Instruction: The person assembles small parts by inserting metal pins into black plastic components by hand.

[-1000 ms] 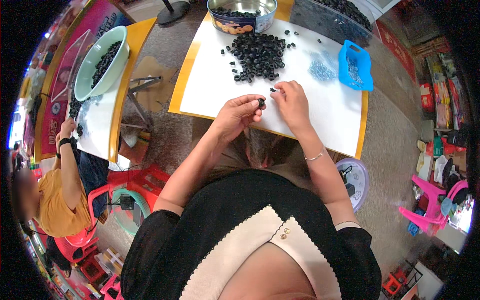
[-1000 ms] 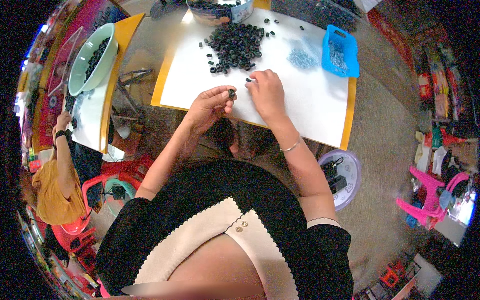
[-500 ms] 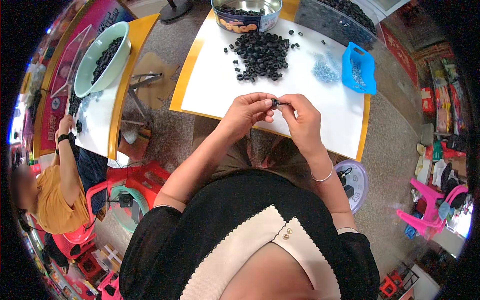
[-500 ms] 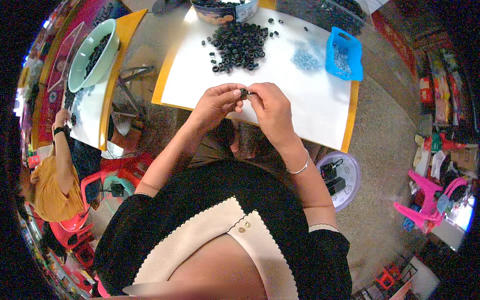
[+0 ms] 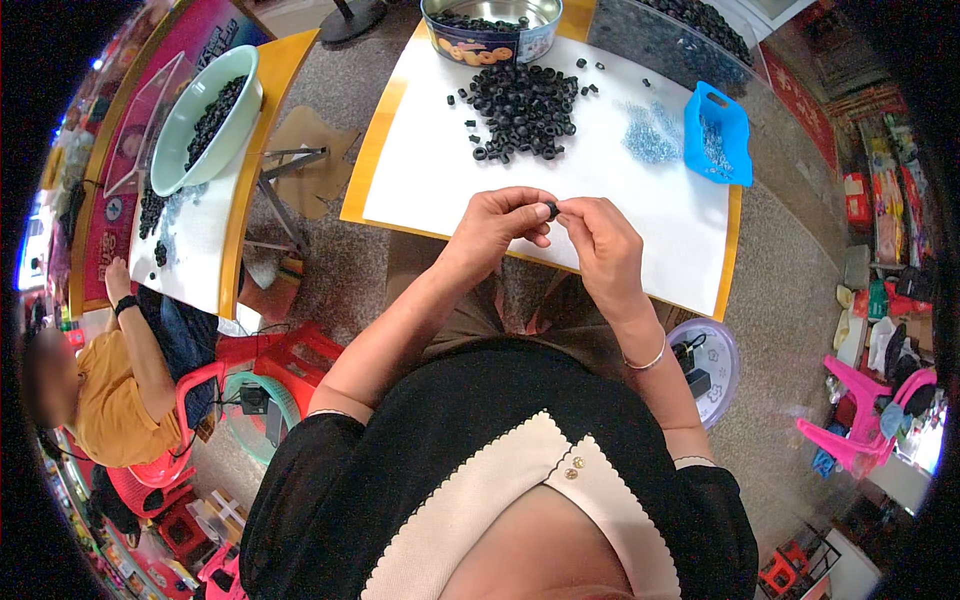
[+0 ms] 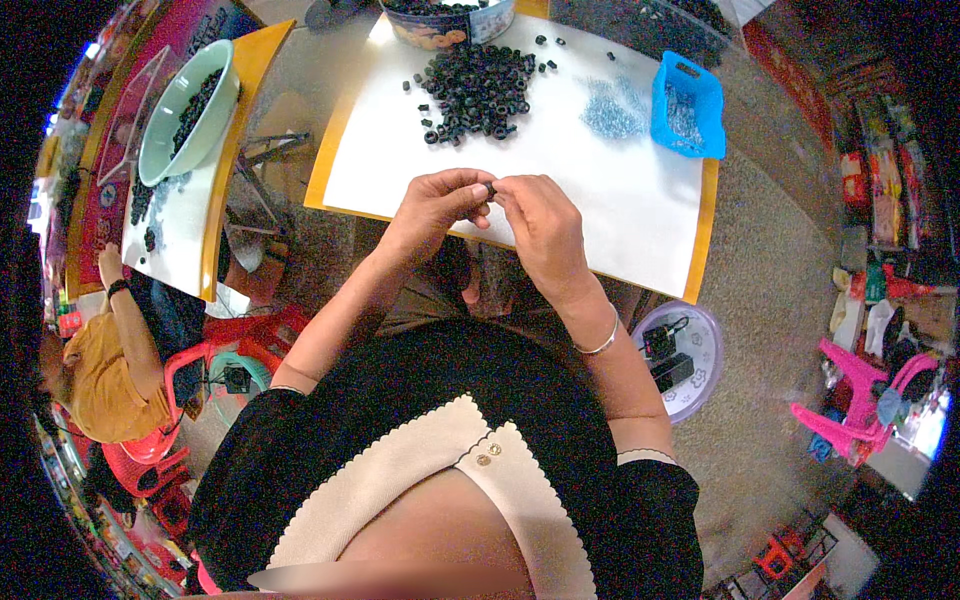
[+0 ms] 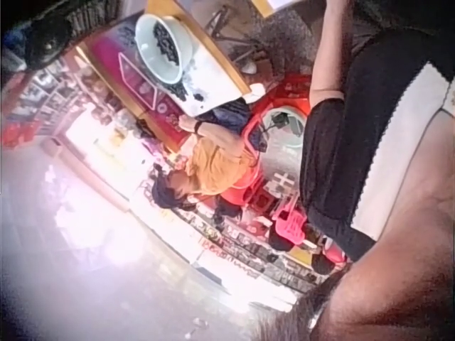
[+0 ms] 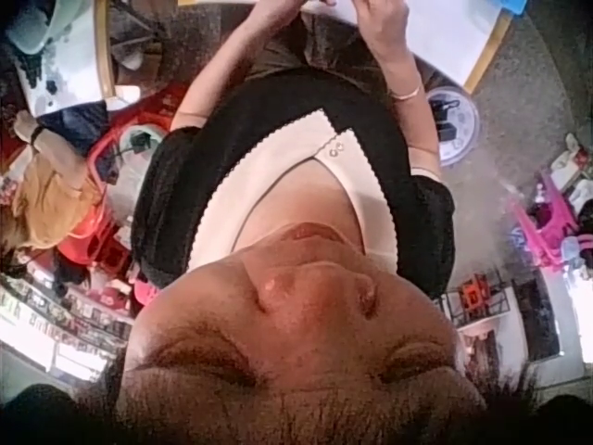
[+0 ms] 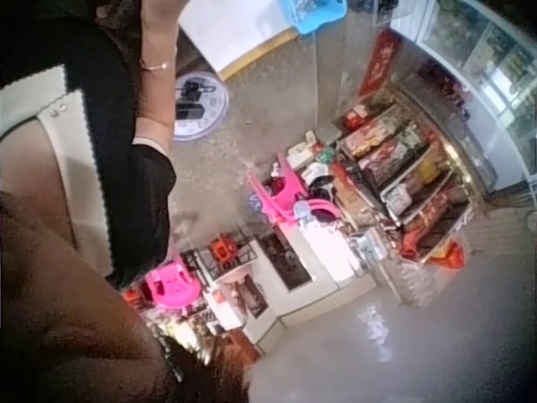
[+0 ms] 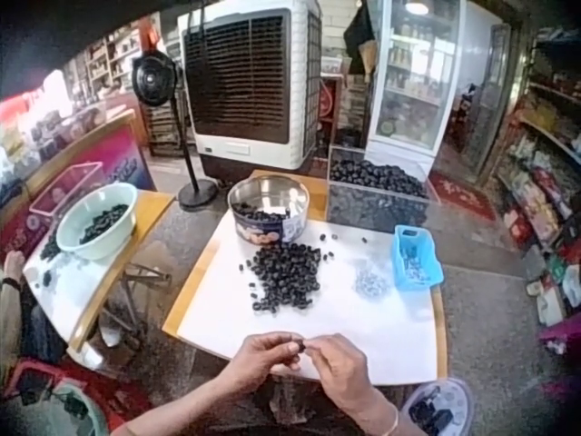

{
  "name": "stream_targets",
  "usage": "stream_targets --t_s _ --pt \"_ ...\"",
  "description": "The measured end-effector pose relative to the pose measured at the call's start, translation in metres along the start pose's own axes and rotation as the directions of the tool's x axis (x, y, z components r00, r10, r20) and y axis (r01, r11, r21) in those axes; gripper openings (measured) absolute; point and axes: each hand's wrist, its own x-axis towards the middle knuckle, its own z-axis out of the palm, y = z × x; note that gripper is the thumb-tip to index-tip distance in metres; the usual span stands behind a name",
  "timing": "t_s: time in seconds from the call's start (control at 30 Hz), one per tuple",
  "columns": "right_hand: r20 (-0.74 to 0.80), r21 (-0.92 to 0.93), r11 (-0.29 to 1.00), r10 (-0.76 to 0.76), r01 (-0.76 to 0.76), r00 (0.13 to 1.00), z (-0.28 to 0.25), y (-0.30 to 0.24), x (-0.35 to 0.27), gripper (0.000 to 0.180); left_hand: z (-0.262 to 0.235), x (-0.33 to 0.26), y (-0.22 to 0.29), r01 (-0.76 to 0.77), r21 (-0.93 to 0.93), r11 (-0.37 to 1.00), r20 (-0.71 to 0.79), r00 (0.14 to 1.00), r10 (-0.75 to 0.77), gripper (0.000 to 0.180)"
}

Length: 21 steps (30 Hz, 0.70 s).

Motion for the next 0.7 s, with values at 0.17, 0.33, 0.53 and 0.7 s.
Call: stream_targets --t_s 0.17,0.33,0.53,0.7 --pt "0.029 -0.076 0.983 -0.166 0.167 0.986 0.000 0.005 0.000 0.011 -0.007 0.001 0.004 0.070 0.074 0.995 0.064 0.995 -0.075 0.022" --pt "0.054 -0.159 0.932 -0.321 0.325 0.946 -0.001 0.012 -0.006 0.015 -0.005 0.000 0.012 0.184 0.081 0.979 0.107 0.975 -0.192 0.021" --pt "0.007 -0.021 0.998 -0.065 0.066 0.998 -0.002 0.009 -0.015 0.013 -0.005 -0.002 0.007 0.213 0.085 0.973 0.148 0.963 -0.224 0.022" --pt "-0.039 -0.077 0.977 -0.201 0.197 0.979 -0.003 0.011 -0.019 0.014 -0.001 -0.003 0.010 0.203 0.125 0.971 0.224 0.948 -0.227 0.027"
